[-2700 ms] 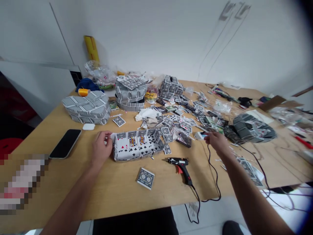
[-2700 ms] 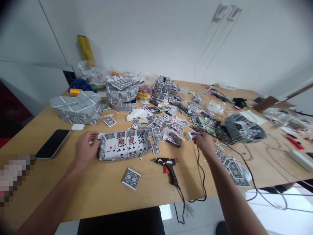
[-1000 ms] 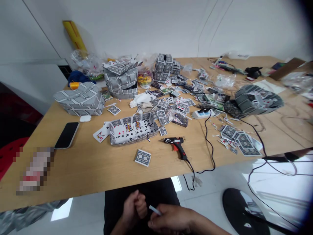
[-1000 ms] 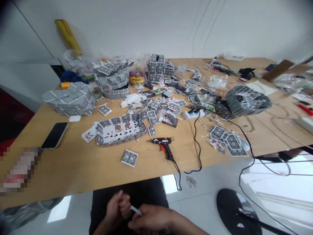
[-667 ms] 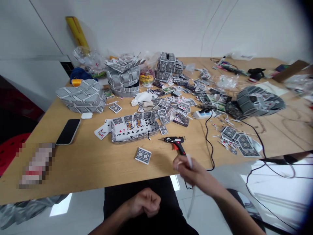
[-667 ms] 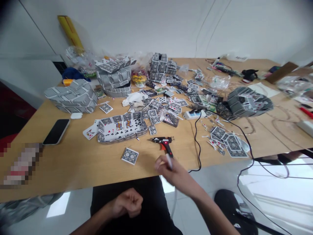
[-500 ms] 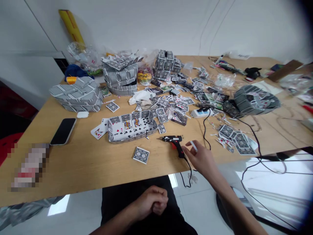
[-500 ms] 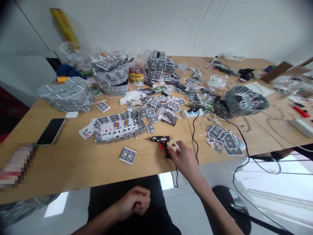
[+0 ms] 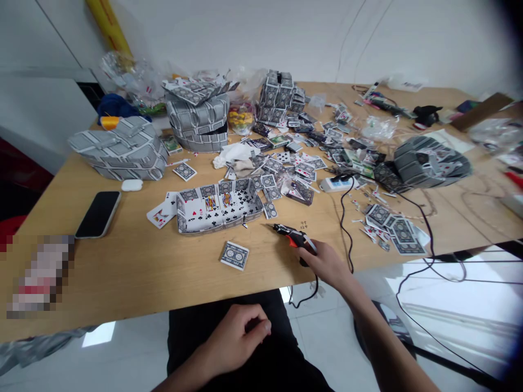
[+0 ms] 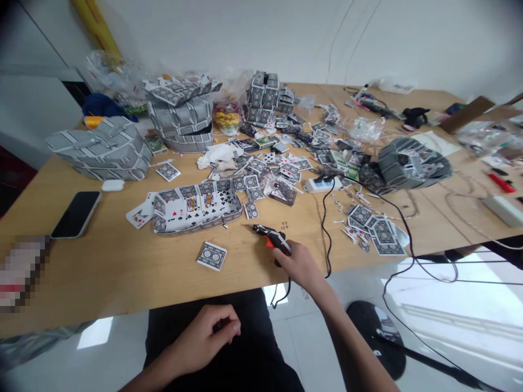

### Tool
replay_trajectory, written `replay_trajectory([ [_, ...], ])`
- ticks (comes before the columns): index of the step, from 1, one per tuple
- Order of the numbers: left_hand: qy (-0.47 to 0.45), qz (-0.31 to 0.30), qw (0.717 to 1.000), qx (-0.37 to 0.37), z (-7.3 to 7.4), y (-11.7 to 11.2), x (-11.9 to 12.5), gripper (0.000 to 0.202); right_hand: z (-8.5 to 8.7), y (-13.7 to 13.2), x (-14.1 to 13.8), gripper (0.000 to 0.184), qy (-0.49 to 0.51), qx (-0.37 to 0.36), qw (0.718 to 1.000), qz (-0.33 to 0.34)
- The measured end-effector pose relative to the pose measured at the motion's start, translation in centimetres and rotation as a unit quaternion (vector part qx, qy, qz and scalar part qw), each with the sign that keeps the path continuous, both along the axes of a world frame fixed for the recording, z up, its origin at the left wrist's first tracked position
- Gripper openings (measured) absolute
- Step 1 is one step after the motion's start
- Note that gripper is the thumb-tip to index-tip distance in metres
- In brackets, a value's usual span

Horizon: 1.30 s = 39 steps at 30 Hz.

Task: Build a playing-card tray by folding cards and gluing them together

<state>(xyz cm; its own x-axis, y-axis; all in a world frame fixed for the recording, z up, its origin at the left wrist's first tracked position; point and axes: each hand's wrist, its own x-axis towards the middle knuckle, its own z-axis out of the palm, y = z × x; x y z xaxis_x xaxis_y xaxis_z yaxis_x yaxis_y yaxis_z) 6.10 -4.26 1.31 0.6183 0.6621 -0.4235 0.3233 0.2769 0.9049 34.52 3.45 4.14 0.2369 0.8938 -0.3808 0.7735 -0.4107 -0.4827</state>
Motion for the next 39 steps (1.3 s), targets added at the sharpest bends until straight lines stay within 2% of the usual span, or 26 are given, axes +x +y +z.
replay_trajectory([
  [4,-0.053,0.063,0.997,0.011,1.6,1.0,-0.1,0.031,2.2,-2.0,-2.1,0.023,0.125,0.06,0.99,-0.009],
  [7,-0.138,0.135,0.981,-0.019,2.3,1.7,0.6,0.046,3.9,-3.7,-4.6,0.018,0.149,0.105,0.983,0.032],
  [9,-0.182,0.172,0.968,-0.027,2.6,2.2,1.3,0.049,4.4,-4.6,-6.4,0.019,0.176,0.13,0.974,0.063],
  [14,-0.169,0.265,0.949,-0.032,2.2,2.5,2.4,0.043,3.4,-6.3,-10.3,0.029,0.216,0.161,0.958,0.098],
  [19,-0.168,0.367,0.911,-0.084,0.3,1.5,1.5,0.045,2.7,-6.9,-10.5,0.027,0.295,0.141,0.935,0.138],
  [21,-0.174,0.382,0.904,-0.079,-0.3,1.2,0.7,0.04,3.2,-6.6,-9.7,0.025,0.345,0.128,0.918,0.146],
  [23,-0.174,0.374,0.909,-0.066,-0.5,1.2,0.1,0.037,3.8,-6.0,-9.0,0.028,0.426,0.104,0.888,0.139],
  [26,-0.212,0.348,0.911,-0.067,-0.1,1.3,-0.2,0.033,4.5,-4.9,-8.6,0.04,0.544,0.073,0.828,0.114],
  [28,-0.253,0.342,0.902,-0.078,0.3,1.4,-0.2,0.032,4.8,-4.4,-8.7,0.042,0.574,0.057,0.811,0.104],
  [30,-0.276,0.352,0.89,-0.084,0.7,1.5,-0.1,0.032,4.9,-4.1,-8.7,0.042,0.553,0.041,0.824,0.116],
  [33,-0.274,0.375,0.882,-0.079,1.0,1.6,-0.3,0.033,5.0,-4.0,-8.7,0.045,0.461,0.034,0.873,0.154],
  [35,-0.258,0.384,0.884,-0.071,1.1,1.8,-0.7,0.033,4.8,-3.9,-8.7,0.042,0.41,0.041,0.896,0.165],
  [39,-0.202,0.392,0.896,-0.047,1.8,2.3,-1.4,0.036,4.1,-3.6,-9.1,0.039,0.386,0.084,0.906,0.15],
])
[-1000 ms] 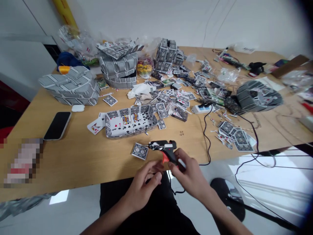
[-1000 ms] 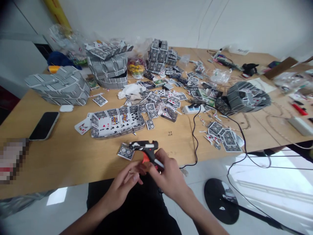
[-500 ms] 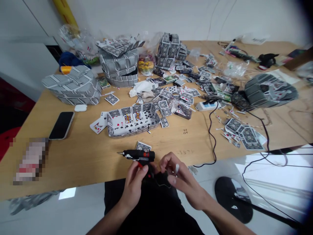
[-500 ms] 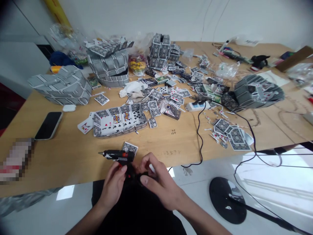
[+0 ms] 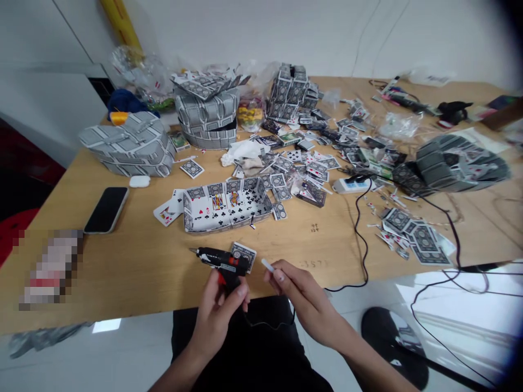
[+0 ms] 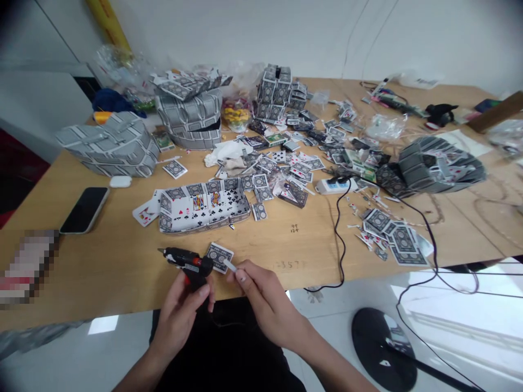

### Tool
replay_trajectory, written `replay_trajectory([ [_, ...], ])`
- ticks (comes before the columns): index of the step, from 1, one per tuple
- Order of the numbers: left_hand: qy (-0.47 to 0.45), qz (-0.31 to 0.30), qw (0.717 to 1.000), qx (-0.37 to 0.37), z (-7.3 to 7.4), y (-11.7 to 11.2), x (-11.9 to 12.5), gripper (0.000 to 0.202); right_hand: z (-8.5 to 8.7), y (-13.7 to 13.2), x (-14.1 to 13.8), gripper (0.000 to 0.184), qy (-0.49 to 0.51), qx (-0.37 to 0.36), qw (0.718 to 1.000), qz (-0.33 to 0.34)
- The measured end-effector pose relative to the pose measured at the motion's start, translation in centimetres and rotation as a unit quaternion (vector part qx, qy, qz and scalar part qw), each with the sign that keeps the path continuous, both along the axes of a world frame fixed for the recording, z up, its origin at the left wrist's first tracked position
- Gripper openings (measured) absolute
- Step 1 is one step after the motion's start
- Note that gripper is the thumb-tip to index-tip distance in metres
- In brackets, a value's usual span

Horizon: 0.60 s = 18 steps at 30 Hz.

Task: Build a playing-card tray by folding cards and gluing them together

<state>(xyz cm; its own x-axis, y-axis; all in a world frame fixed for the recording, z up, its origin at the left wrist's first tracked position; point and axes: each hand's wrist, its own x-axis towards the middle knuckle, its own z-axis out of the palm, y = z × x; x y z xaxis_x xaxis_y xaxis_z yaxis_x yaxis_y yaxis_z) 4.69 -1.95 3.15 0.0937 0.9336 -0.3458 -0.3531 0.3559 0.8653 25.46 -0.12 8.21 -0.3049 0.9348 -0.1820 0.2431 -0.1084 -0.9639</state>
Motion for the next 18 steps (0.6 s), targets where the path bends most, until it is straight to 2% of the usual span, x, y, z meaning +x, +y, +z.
replay_trajectory([
  [4,0.064,-0.007,0.998,-0.011,0.9,0.1,-0.6,0.044,-0.7,0.7,0.0,0.036,-0.019,0.024,0.999,-0.031],
  [8,0.111,-0.022,0.993,-0.024,1.2,-0.4,-1.9,0.047,-2.0,2.3,1.5,0.031,-0.138,0.077,0.987,-0.023],
  [13,0.148,-0.07,0.987,-0.004,0.0,-0.7,-5.0,0.036,-5.3,4.8,4.4,0.036,-0.344,0.158,0.922,-0.087],
  [18,0.148,-0.052,0.988,0.001,-1.2,-1.3,-6.8,0.038,-7.3,6.7,6.0,0.038,-0.429,0.188,0.874,-0.127],
])
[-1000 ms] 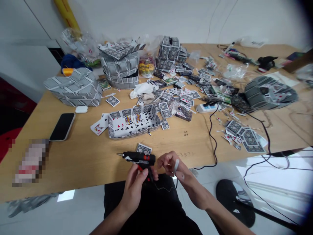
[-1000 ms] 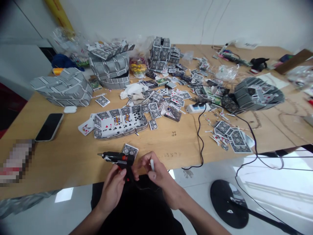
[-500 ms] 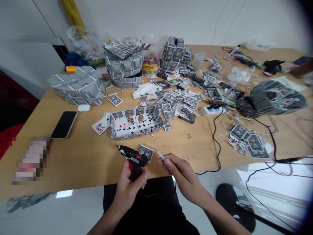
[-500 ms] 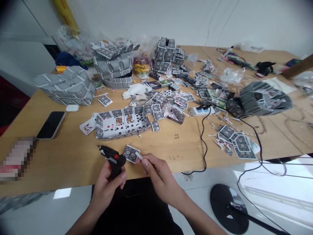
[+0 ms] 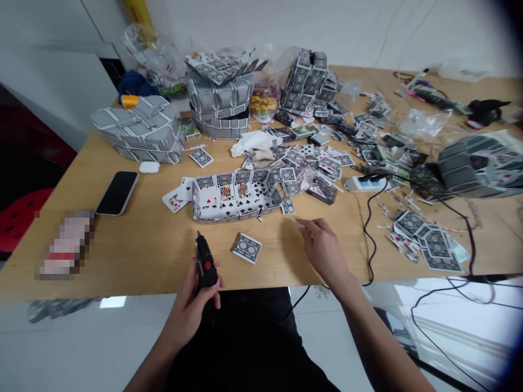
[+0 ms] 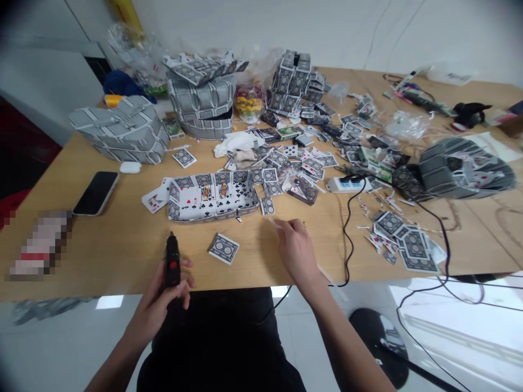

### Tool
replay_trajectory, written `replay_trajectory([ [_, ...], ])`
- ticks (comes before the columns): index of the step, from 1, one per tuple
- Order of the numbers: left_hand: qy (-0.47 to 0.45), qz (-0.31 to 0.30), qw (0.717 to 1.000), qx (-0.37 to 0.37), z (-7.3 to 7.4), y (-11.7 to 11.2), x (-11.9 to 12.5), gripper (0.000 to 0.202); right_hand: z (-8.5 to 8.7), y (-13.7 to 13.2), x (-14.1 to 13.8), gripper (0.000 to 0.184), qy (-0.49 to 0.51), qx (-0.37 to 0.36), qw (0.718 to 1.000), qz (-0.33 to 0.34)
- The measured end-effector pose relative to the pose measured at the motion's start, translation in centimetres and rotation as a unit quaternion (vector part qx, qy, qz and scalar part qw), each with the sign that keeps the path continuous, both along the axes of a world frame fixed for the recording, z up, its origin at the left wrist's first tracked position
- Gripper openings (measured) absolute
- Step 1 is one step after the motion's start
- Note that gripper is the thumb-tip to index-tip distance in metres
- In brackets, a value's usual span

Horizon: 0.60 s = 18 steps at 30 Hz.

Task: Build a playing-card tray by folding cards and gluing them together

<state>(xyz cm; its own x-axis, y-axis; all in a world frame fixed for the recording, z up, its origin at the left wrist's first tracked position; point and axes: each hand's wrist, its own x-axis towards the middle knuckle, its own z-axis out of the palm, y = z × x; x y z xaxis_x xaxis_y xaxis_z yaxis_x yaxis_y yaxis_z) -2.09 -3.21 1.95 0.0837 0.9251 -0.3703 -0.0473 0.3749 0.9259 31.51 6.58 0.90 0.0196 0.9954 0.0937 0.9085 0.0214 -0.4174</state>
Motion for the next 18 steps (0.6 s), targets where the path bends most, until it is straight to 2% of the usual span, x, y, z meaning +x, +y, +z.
replay_trajectory([
  [4,-0.009,0.015,1.0,-0.002,-0.3,-0.6,0.3,0.048,-0.8,0.9,-0.6,0.039,-0.063,0.025,0.998,-0.012],
  [7,-0.056,0.024,0.998,-0.002,-0.4,-0.6,0.7,0.05,-1.0,0.8,-2.0,0.034,-0.078,0.054,0.995,-0.015],
  [10,-0.108,0.042,0.993,-0.004,-0.7,-0.5,0.6,0.043,-0.7,0.0,-4.1,0.029,-0.006,0.063,0.997,0.045],
  [13,-0.128,0.075,0.989,0.014,-1.1,-0.2,0.3,0.035,-0.3,-0.9,-6.4,0.026,0.109,0.015,0.985,0.131],
  [18,-0.117,0.096,0.988,0.038,-1.4,0.3,-0.3,0.032,-0.2,-1.4,-9.2,0.032,0.173,-0.039,0.971,0.163],
])
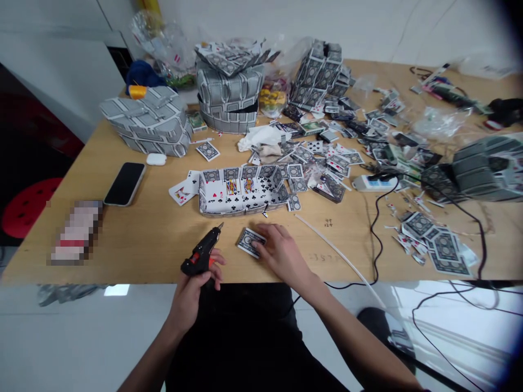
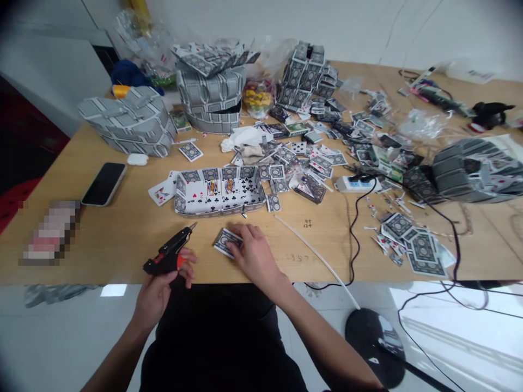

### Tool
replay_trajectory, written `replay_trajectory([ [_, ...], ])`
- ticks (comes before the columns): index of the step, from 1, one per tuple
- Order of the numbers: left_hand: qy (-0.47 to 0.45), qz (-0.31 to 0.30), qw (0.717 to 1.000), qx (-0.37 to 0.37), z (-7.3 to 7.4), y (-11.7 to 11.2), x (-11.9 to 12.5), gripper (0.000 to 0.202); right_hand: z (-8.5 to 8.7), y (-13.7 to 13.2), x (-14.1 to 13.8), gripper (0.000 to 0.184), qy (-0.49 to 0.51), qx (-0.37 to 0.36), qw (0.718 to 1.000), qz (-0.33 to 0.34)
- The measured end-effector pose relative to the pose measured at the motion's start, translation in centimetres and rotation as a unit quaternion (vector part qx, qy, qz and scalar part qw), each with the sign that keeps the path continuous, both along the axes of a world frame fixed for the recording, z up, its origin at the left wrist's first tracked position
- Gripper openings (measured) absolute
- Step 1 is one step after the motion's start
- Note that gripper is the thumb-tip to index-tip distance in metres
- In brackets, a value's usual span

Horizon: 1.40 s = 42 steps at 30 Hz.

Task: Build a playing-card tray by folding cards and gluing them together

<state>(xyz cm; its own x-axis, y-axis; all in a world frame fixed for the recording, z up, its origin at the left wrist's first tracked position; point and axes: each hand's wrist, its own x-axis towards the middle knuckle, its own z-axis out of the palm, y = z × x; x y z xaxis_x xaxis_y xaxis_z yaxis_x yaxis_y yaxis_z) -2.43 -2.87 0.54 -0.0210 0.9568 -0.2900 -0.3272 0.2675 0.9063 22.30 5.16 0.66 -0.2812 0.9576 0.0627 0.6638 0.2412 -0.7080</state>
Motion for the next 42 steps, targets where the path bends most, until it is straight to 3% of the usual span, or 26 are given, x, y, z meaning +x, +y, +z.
replay_trajectory([
  [4,0.053,0.007,0.999,-0.004,0.5,0.4,-0.6,0.027,0.0,0.3,-0.6,0.035,-0.006,-0.02,1.0,0.006],
  [9,0.127,0.067,0.99,-0.004,1.0,1.3,-2.1,0.03,0.4,0.5,-0.3,0.03,0.005,-0.047,0.999,0.012],
  [16,0.265,0.162,0.947,-0.086,1.6,2.9,-5.9,0.045,0.9,0.4,-0.1,0.027,0.071,-0.098,0.992,0.017],
  [19,0.364,0.131,0.913,-0.127,1.6,3.3,-7.7,0.056,0.8,0.3,-0.1,0.026,0.082,-0.11,0.99,0.014],
  [23,0.512,0.104,0.838,-0.154,1.5,3.9,-9.6,0.063,1.0,0.3,-0.2,0.015,0.072,-0.119,0.99,0.017],
  [28,0.561,0.079,0.804,-0.181,1.7,4.9,-11.1,0.07,1.5,-0.1,-0.1,0.015,0.081,-0.136,0.987,0.028],
  [34,0.669,0.005,0.711,-0.214,2.9,5.9,-11.4,0.077,1.8,-0.3,-0.2,0.02,0.094,-0.131,0.986,0.029],
  [37,0.679,-0.011,0.703,-0.21,3.4,5.9,-11.3,0.078,1.8,-0.4,-0.3,0.02,0.099,-0.111,0.989,0.015],
  [42,0.651,0.015,0.737,-0.183,3.6,5.2,-11.6,0.058,1.5,-0.5,-0.2,0.021,0.124,-0.118,0.985,0.009],
])
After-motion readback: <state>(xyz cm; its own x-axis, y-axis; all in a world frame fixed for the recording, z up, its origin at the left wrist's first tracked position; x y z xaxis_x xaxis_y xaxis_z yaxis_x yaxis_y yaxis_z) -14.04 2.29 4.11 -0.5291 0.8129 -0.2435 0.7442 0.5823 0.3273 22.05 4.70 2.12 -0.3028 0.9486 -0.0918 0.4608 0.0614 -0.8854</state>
